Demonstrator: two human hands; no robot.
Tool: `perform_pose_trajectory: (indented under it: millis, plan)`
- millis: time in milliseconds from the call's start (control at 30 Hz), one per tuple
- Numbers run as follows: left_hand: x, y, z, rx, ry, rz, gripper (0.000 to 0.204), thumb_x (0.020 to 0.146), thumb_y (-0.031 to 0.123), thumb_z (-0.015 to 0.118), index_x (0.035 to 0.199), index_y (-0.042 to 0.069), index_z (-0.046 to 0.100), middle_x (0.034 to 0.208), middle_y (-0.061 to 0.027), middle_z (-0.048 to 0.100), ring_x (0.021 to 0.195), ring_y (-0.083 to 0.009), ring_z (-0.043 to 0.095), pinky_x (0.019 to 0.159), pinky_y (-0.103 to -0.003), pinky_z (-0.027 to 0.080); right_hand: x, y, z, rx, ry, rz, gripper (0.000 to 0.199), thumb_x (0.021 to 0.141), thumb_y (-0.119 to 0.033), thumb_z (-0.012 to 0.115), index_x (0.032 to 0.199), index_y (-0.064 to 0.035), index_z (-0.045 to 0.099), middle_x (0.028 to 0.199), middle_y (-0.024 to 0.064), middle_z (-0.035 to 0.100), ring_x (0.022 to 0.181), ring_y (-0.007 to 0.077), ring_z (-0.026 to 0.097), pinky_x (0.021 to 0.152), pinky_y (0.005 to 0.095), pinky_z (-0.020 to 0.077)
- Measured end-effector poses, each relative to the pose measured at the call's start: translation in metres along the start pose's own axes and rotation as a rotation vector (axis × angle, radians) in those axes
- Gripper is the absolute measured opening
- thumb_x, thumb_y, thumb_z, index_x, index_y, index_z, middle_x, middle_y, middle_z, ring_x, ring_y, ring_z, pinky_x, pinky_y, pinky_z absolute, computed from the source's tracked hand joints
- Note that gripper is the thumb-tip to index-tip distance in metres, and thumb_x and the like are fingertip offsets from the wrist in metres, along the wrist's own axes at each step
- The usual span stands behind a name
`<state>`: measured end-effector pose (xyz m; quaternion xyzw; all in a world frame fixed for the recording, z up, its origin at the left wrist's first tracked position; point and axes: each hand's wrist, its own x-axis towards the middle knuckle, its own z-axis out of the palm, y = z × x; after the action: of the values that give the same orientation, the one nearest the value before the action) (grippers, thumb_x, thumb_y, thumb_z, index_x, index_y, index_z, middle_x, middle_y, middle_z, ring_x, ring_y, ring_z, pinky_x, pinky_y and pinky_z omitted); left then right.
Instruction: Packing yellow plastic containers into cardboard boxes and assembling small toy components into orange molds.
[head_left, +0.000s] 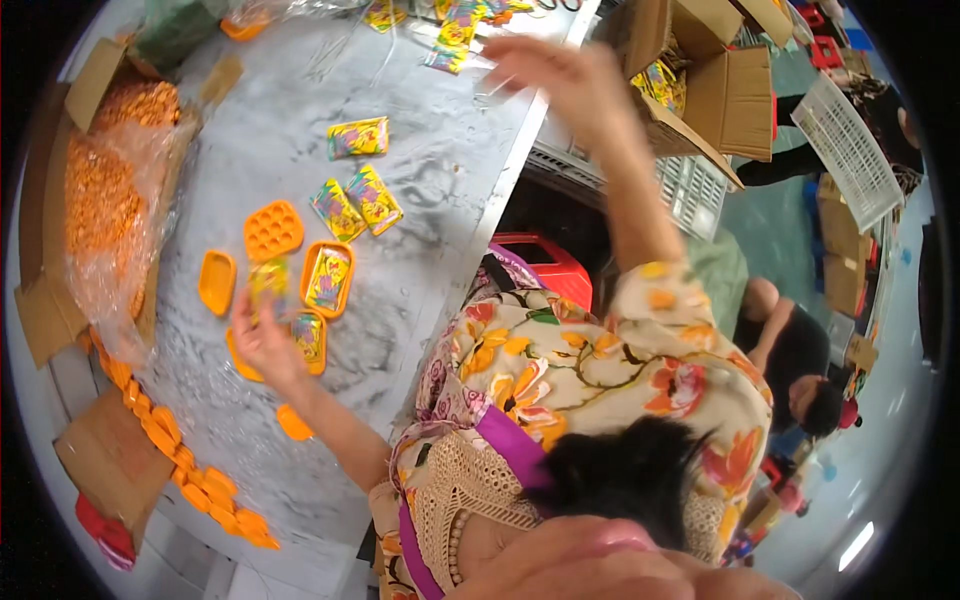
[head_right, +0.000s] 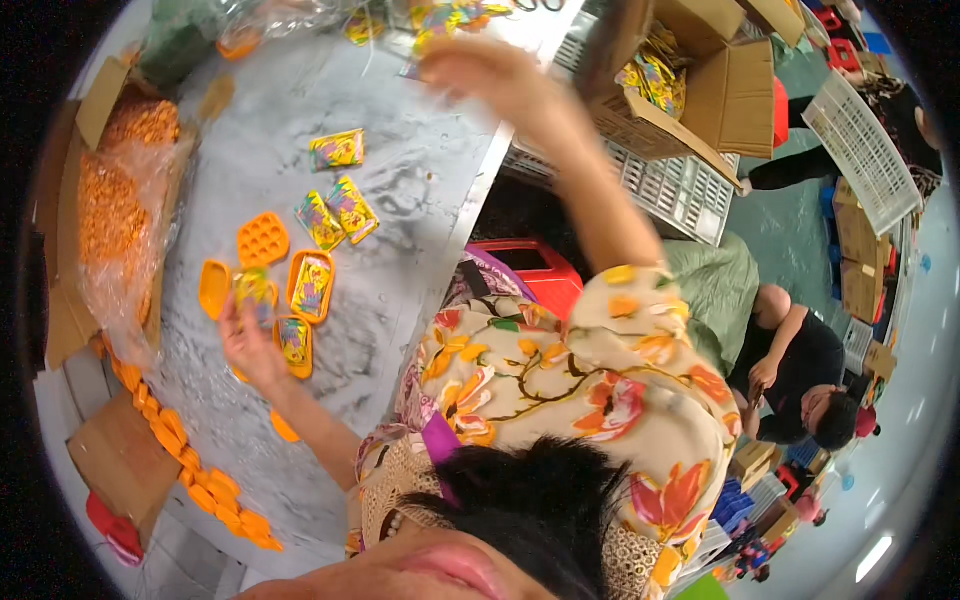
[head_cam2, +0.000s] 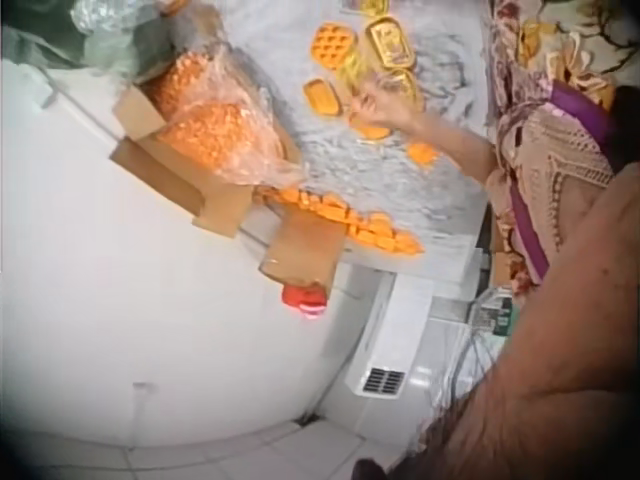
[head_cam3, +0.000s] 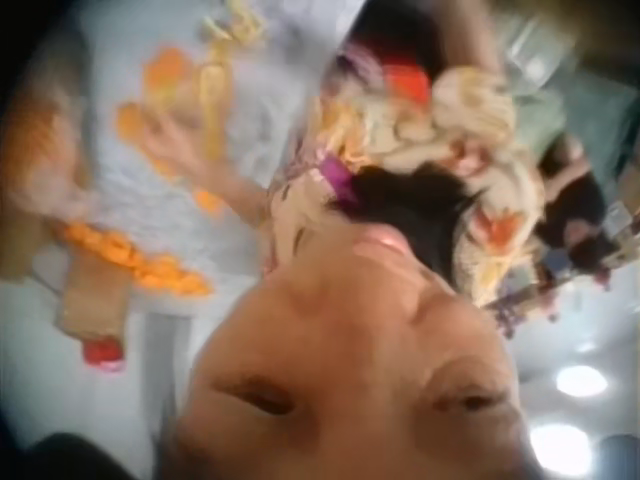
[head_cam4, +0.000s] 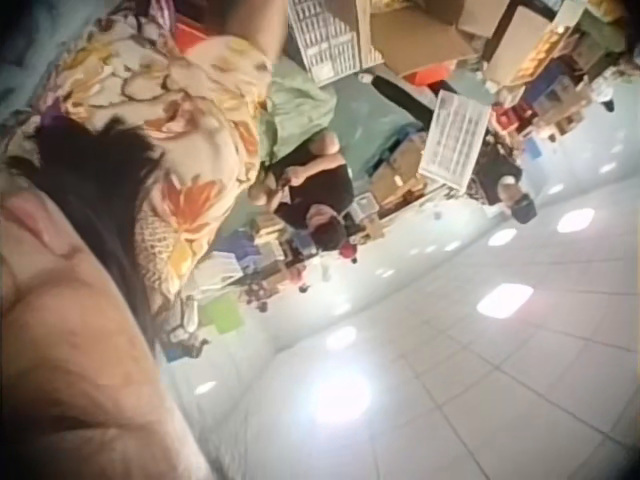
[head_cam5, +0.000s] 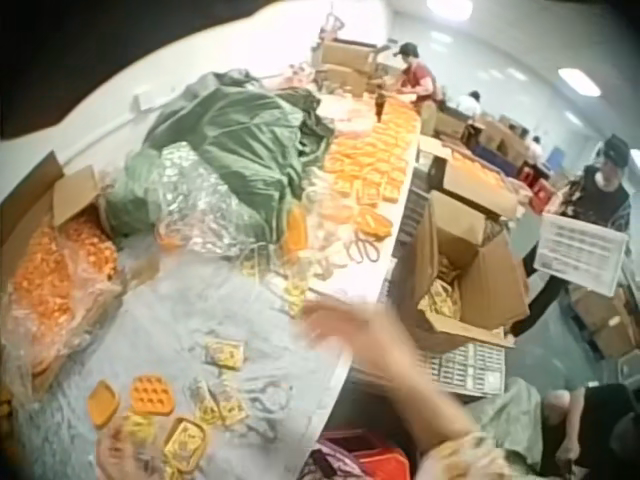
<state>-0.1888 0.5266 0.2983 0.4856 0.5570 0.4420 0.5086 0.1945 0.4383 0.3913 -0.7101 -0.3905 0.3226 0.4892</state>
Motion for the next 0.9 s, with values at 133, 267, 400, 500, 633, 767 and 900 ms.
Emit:
perform_pose_trajectory:
  millis: [133,267,400,500,633,767,900]
  plan:
    - [0.042,0.009,-0.046,0.042,0.038,0.117,0.029,0.089,0.003,0.06,0.117,-0.002,0.055,0.106,-0.0093,0.062,0.089,-0.0159,0.061,0.074,-0.029,0.053,0.014,0.012,-0.181,-0.574,0.433,-0.162,0.017,0.085,-0.009,0.063,0.098,0.0015,0.066,0.093,0.0123,0.068,0.082,0.0216,0.064,0.068,0.0285,0.0503]
    - [0.046,0.008,-0.064,0.017,0.027,0.018,0.029,0.09,0.003,0.058,0.118,-0.001,0.055,0.106,-0.0092,0.062,0.091,-0.0166,0.06,0.078,-0.03,0.052,0.06,0.132,-0.313,-0.446,0.262,0.361,0.03,0.094,-0.026,0.057,0.114,-0.005,0.063,0.105,0.0057,0.066,0.091,0.0142,0.063,0.075,0.0259,0.0508]
    - [0.061,0.0,-0.051,0.1,0.012,0.034,0.027,0.091,0.003,0.056,0.117,-0.001,0.056,0.105,-0.0082,0.062,0.091,-0.0157,0.06,0.078,-0.029,0.051,0.031,0.243,-0.351,-0.047,0.351,0.448,0.04,0.085,-0.037,0.068,0.112,-0.0073,0.066,0.1,0.0043,0.067,0.085,0.0163,0.064,0.071,0.0289,0.0512]
    - [0.057,0.002,-0.031,0.365,-0.088,0.023,0.025,0.092,0.004,0.054,0.116,-0.002,0.057,0.106,-0.0081,0.062,0.091,-0.0151,0.06,0.078,-0.028,0.05,0.01,0.223,-0.315,-0.299,0.333,0.415,0.034,0.089,-0.03,0.064,0.108,-0.0019,0.064,0.091,0.0016,0.067,0.08,0.0109,0.062,0.068,0.0267,0.0506]
    - [0.064,-0.026,-0.059,0.622,-0.192,0.112,0.024,0.092,0.004,0.051,0.114,-0.003,0.058,0.108,-0.0092,0.062,0.093,-0.0154,0.059,0.081,-0.028,0.049,-0.018,0.144,-0.317,-0.779,0.568,-0.01,0.03,0.087,-0.029,0.063,0.107,-0.0061,0.066,0.083,0.0004,0.066,0.076,0.0127,0.062,0.065,0.0269,0.048]
    - [0.059,-0.022,-0.043,0.632,-0.205,0.056,0.024,0.091,0.004,0.051,0.113,-0.002,0.059,0.107,-0.0105,0.062,0.094,-0.019,0.06,0.083,-0.031,0.048,-0.075,0.076,-0.367,-0.737,0.831,0.012,0.019,0.082,-0.014,0.061,0.095,-0.0024,0.069,0.083,0.0118,0.07,0.072,0.0187,0.065,0.065,0.0323,0.0509]
    - [0.057,-0.027,-0.036,0.953,-0.186,0.249,0.023,0.089,0.005,0.053,0.109,-0.001,0.063,0.106,-0.0125,0.063,0.093,-0.0239,0.06,0.083,-0.033,0.048,-0.148,0.125,-0.474,-0.88,0.769,0.488,0.026,0.085,-0.026,0.063,0.101,-0.0062,0.069,0.084,0.0069,0.068,0.078,0.019,0.064,0.068,0.0301,0.0489]
